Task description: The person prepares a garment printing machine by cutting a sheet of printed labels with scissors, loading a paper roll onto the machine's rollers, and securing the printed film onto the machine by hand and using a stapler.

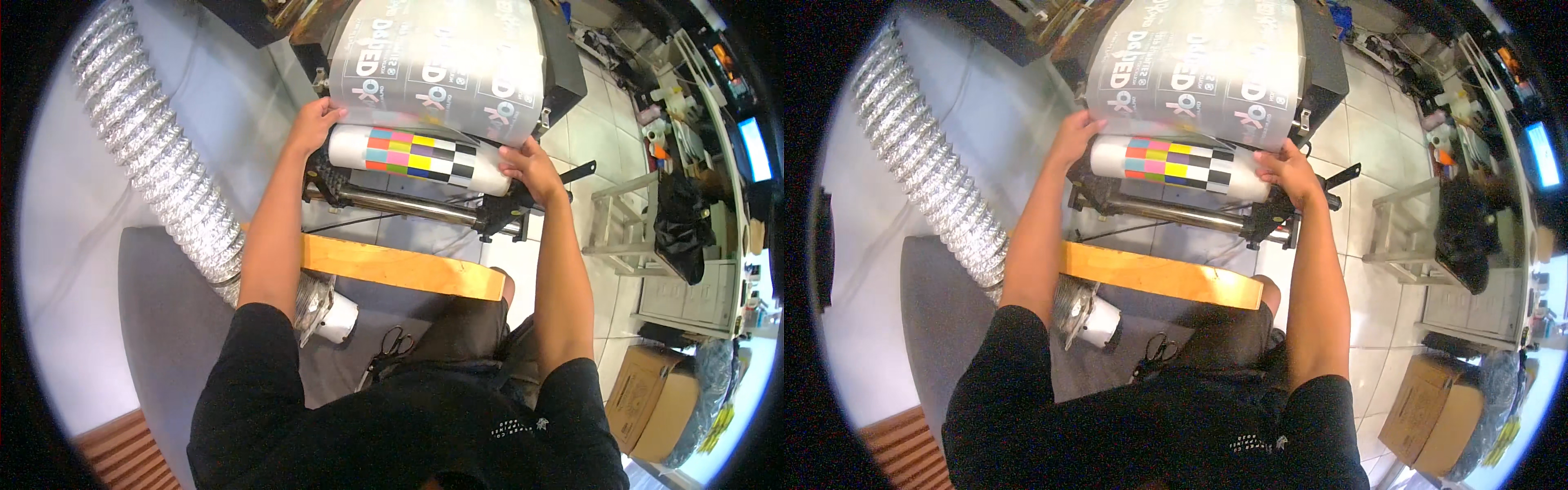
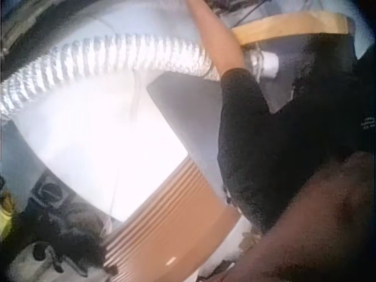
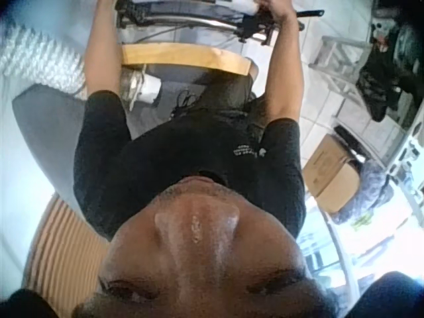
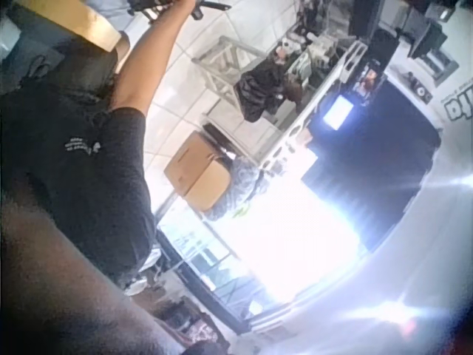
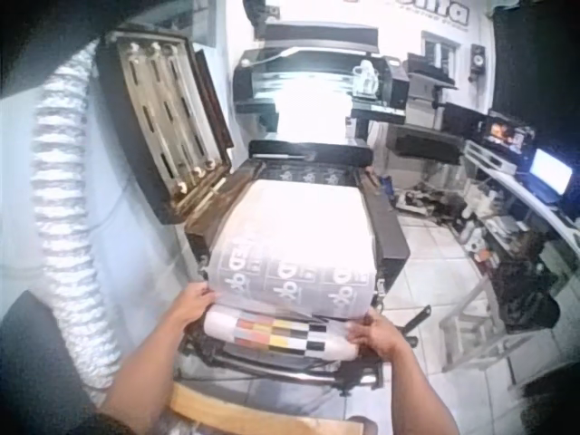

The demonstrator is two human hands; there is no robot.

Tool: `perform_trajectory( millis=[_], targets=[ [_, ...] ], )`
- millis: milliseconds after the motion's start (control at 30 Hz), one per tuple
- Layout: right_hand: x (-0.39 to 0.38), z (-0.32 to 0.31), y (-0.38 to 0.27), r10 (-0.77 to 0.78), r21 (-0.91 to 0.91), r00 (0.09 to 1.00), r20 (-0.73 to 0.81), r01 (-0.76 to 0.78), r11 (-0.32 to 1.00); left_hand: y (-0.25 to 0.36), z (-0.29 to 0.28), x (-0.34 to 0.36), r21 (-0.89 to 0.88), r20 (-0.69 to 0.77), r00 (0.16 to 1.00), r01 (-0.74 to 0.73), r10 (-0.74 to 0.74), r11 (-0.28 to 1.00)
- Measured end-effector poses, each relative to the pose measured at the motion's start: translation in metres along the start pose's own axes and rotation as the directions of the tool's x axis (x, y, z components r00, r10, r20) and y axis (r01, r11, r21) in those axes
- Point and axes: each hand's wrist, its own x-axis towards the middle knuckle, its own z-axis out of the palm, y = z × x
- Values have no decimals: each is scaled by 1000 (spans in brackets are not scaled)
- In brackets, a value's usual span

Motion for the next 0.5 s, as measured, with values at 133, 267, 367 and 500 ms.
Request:
perform_trajectory(
  millis=[133, 267, 367, 500],
  targets=[
    [14, -23, 17, -292, -447, 954, 64, 289, 846, 12, 3, 0, 227, -22, 1000, -8, 13, 974],
    [19, -29, 19, -323, -538, 940, -108, 218, 815, 19, 15, 3, 252, -42, 998, 59, -50, 966],
    [12, -28, 10, -304, -607, 943, -131, 166, 777, 11, 12, 6, 345, -100, 994, 4, 33, 939],
    [12, -16, 14, -392, -658, 912, -118, 224, 719, 8, -4, 2, 377, -66, 994, -52, 83, 925]
  ],
)
